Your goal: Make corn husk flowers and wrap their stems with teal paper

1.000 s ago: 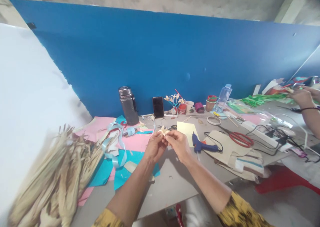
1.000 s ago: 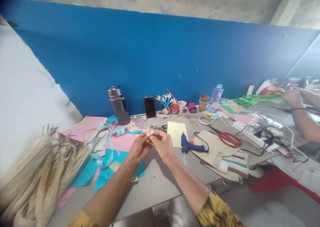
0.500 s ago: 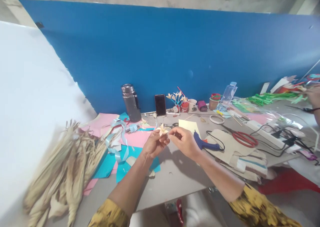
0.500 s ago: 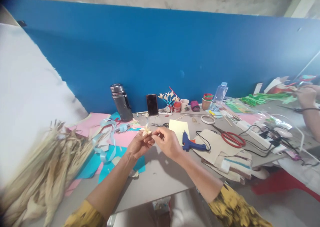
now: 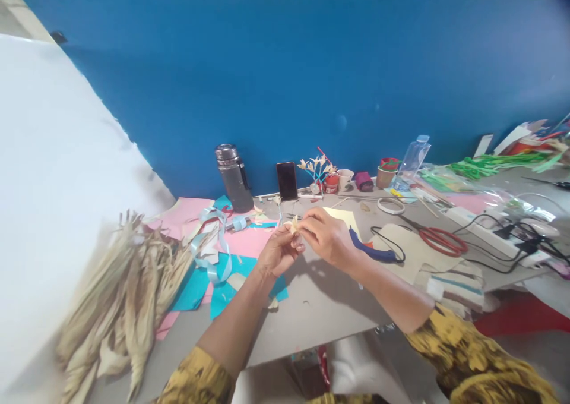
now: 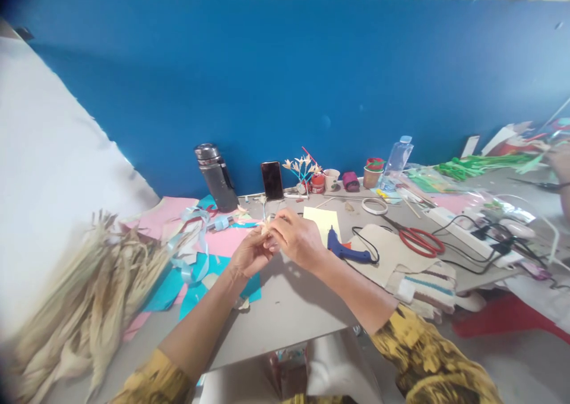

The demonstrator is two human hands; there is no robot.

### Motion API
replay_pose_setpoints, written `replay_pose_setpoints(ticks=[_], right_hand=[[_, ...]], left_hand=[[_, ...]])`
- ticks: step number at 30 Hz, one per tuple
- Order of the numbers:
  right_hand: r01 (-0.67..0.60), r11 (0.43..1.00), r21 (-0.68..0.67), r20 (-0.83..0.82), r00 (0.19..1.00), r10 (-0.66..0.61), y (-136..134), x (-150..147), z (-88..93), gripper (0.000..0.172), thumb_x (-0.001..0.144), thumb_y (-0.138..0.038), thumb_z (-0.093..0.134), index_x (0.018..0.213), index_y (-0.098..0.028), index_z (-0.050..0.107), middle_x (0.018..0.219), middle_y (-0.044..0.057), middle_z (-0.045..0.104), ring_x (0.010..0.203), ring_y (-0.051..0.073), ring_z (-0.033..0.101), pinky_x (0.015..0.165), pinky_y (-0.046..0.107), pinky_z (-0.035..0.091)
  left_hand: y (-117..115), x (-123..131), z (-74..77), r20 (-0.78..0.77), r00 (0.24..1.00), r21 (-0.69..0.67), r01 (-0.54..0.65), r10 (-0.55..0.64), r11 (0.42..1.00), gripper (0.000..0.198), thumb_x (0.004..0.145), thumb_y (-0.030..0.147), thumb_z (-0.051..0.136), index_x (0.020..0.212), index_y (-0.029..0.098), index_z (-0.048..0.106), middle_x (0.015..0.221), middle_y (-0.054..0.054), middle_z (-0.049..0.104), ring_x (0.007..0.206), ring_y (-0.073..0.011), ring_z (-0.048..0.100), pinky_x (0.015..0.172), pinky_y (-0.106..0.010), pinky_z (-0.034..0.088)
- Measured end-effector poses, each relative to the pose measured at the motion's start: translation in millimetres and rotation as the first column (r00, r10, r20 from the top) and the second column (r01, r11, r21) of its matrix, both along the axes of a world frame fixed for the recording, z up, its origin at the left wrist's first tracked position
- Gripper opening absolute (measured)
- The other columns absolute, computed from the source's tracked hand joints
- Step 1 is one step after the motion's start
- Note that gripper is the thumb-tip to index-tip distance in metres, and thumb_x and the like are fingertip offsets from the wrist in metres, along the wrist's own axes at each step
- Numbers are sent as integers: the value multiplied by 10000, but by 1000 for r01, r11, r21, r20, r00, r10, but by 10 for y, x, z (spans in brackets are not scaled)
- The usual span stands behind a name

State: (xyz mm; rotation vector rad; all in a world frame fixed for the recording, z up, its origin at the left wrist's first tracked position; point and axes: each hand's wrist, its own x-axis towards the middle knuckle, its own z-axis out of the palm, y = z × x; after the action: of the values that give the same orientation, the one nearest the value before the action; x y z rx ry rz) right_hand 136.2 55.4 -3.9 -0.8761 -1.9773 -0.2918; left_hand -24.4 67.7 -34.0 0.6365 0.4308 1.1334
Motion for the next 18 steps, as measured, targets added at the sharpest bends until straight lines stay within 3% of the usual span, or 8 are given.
replay_pose_setpoints(ticks=[5, 18], right_hand=[[50, 999, 1, -23, 998, -50, -24, -23, 0, 131, 936, -183, 578, 832, -199, 656, 910, 28, 666, 623, 95, 566, 542, 216, 360], [125, 991, -46, 0, 992, -125, -87, -59, -17, 95, 913, -184, 583, 854, -209, 653, 896, 33, 690, 704, 134, 623, 613, 244, 388]], left_hand=[[0, 24, -1, -43, 999, 11, -26, 26, 1000, 239, 695, 159, 845, 748, 140, 613, 627, 31, 554, 547, -69, 494, 544, -213, 416], [-23, 41, 30, -66, 997, -10, -45, 44, 999, 299, 604, 155, 901, 739, 121, 637, 651, 11, 638, 565, -80, 591, 562, -200, 472]])
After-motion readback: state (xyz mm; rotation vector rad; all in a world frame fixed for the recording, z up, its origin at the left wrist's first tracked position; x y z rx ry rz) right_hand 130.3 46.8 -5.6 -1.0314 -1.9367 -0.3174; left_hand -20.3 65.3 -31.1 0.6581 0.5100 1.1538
